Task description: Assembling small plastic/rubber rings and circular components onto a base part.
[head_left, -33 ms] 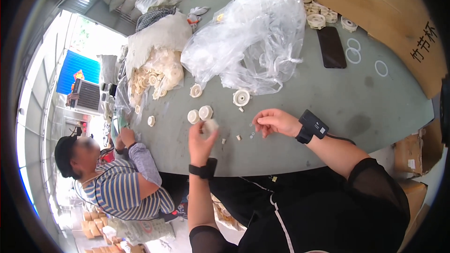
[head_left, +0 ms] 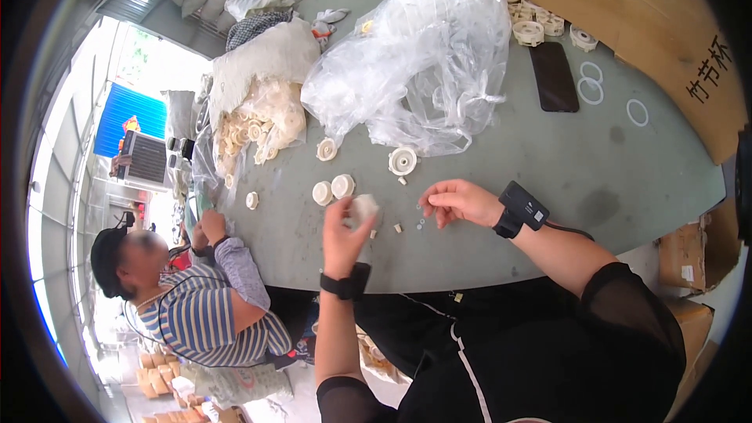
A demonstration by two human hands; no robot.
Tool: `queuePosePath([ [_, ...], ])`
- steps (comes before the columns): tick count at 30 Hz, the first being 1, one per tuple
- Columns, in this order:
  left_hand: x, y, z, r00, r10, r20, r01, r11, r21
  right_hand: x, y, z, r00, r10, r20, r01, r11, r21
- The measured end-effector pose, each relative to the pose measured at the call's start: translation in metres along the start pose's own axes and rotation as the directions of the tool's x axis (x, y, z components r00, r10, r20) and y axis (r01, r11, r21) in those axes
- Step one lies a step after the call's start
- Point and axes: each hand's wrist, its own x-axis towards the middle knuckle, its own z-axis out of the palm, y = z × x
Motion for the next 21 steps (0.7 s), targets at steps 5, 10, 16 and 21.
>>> queuePosePath([
  [5,0.0,0.067,0.032,0.929,0.327,0.171,-0.326,0.945,-0.034,0.002,0.003,0.001,1.0,-0.026,-0.002,0.026,0.998,-0.05],
  [10,0.014,0.054,0.053,0.973,0.18,0.142,-0.133,0.948,-0.288,0.006,0.005,-0.01,0.961,-0.186,-0.203,0.215,0.968,0.132],
  [16,0.056,0.049,0.061,0.923,0.358,0.141,-0.352,0.934,-0.064,0.008,-0.004,-0.021,0.952,-0.192,-0.237,0.29,0.812,0.507],
  [21,0.093,0.059,0.081,0.858,0.501,0.114,-0.508,0.861,0.036,0.006,-0.006,-0.022,0.977,-0.212,-0.04,0.189,0.751,0.633],
])
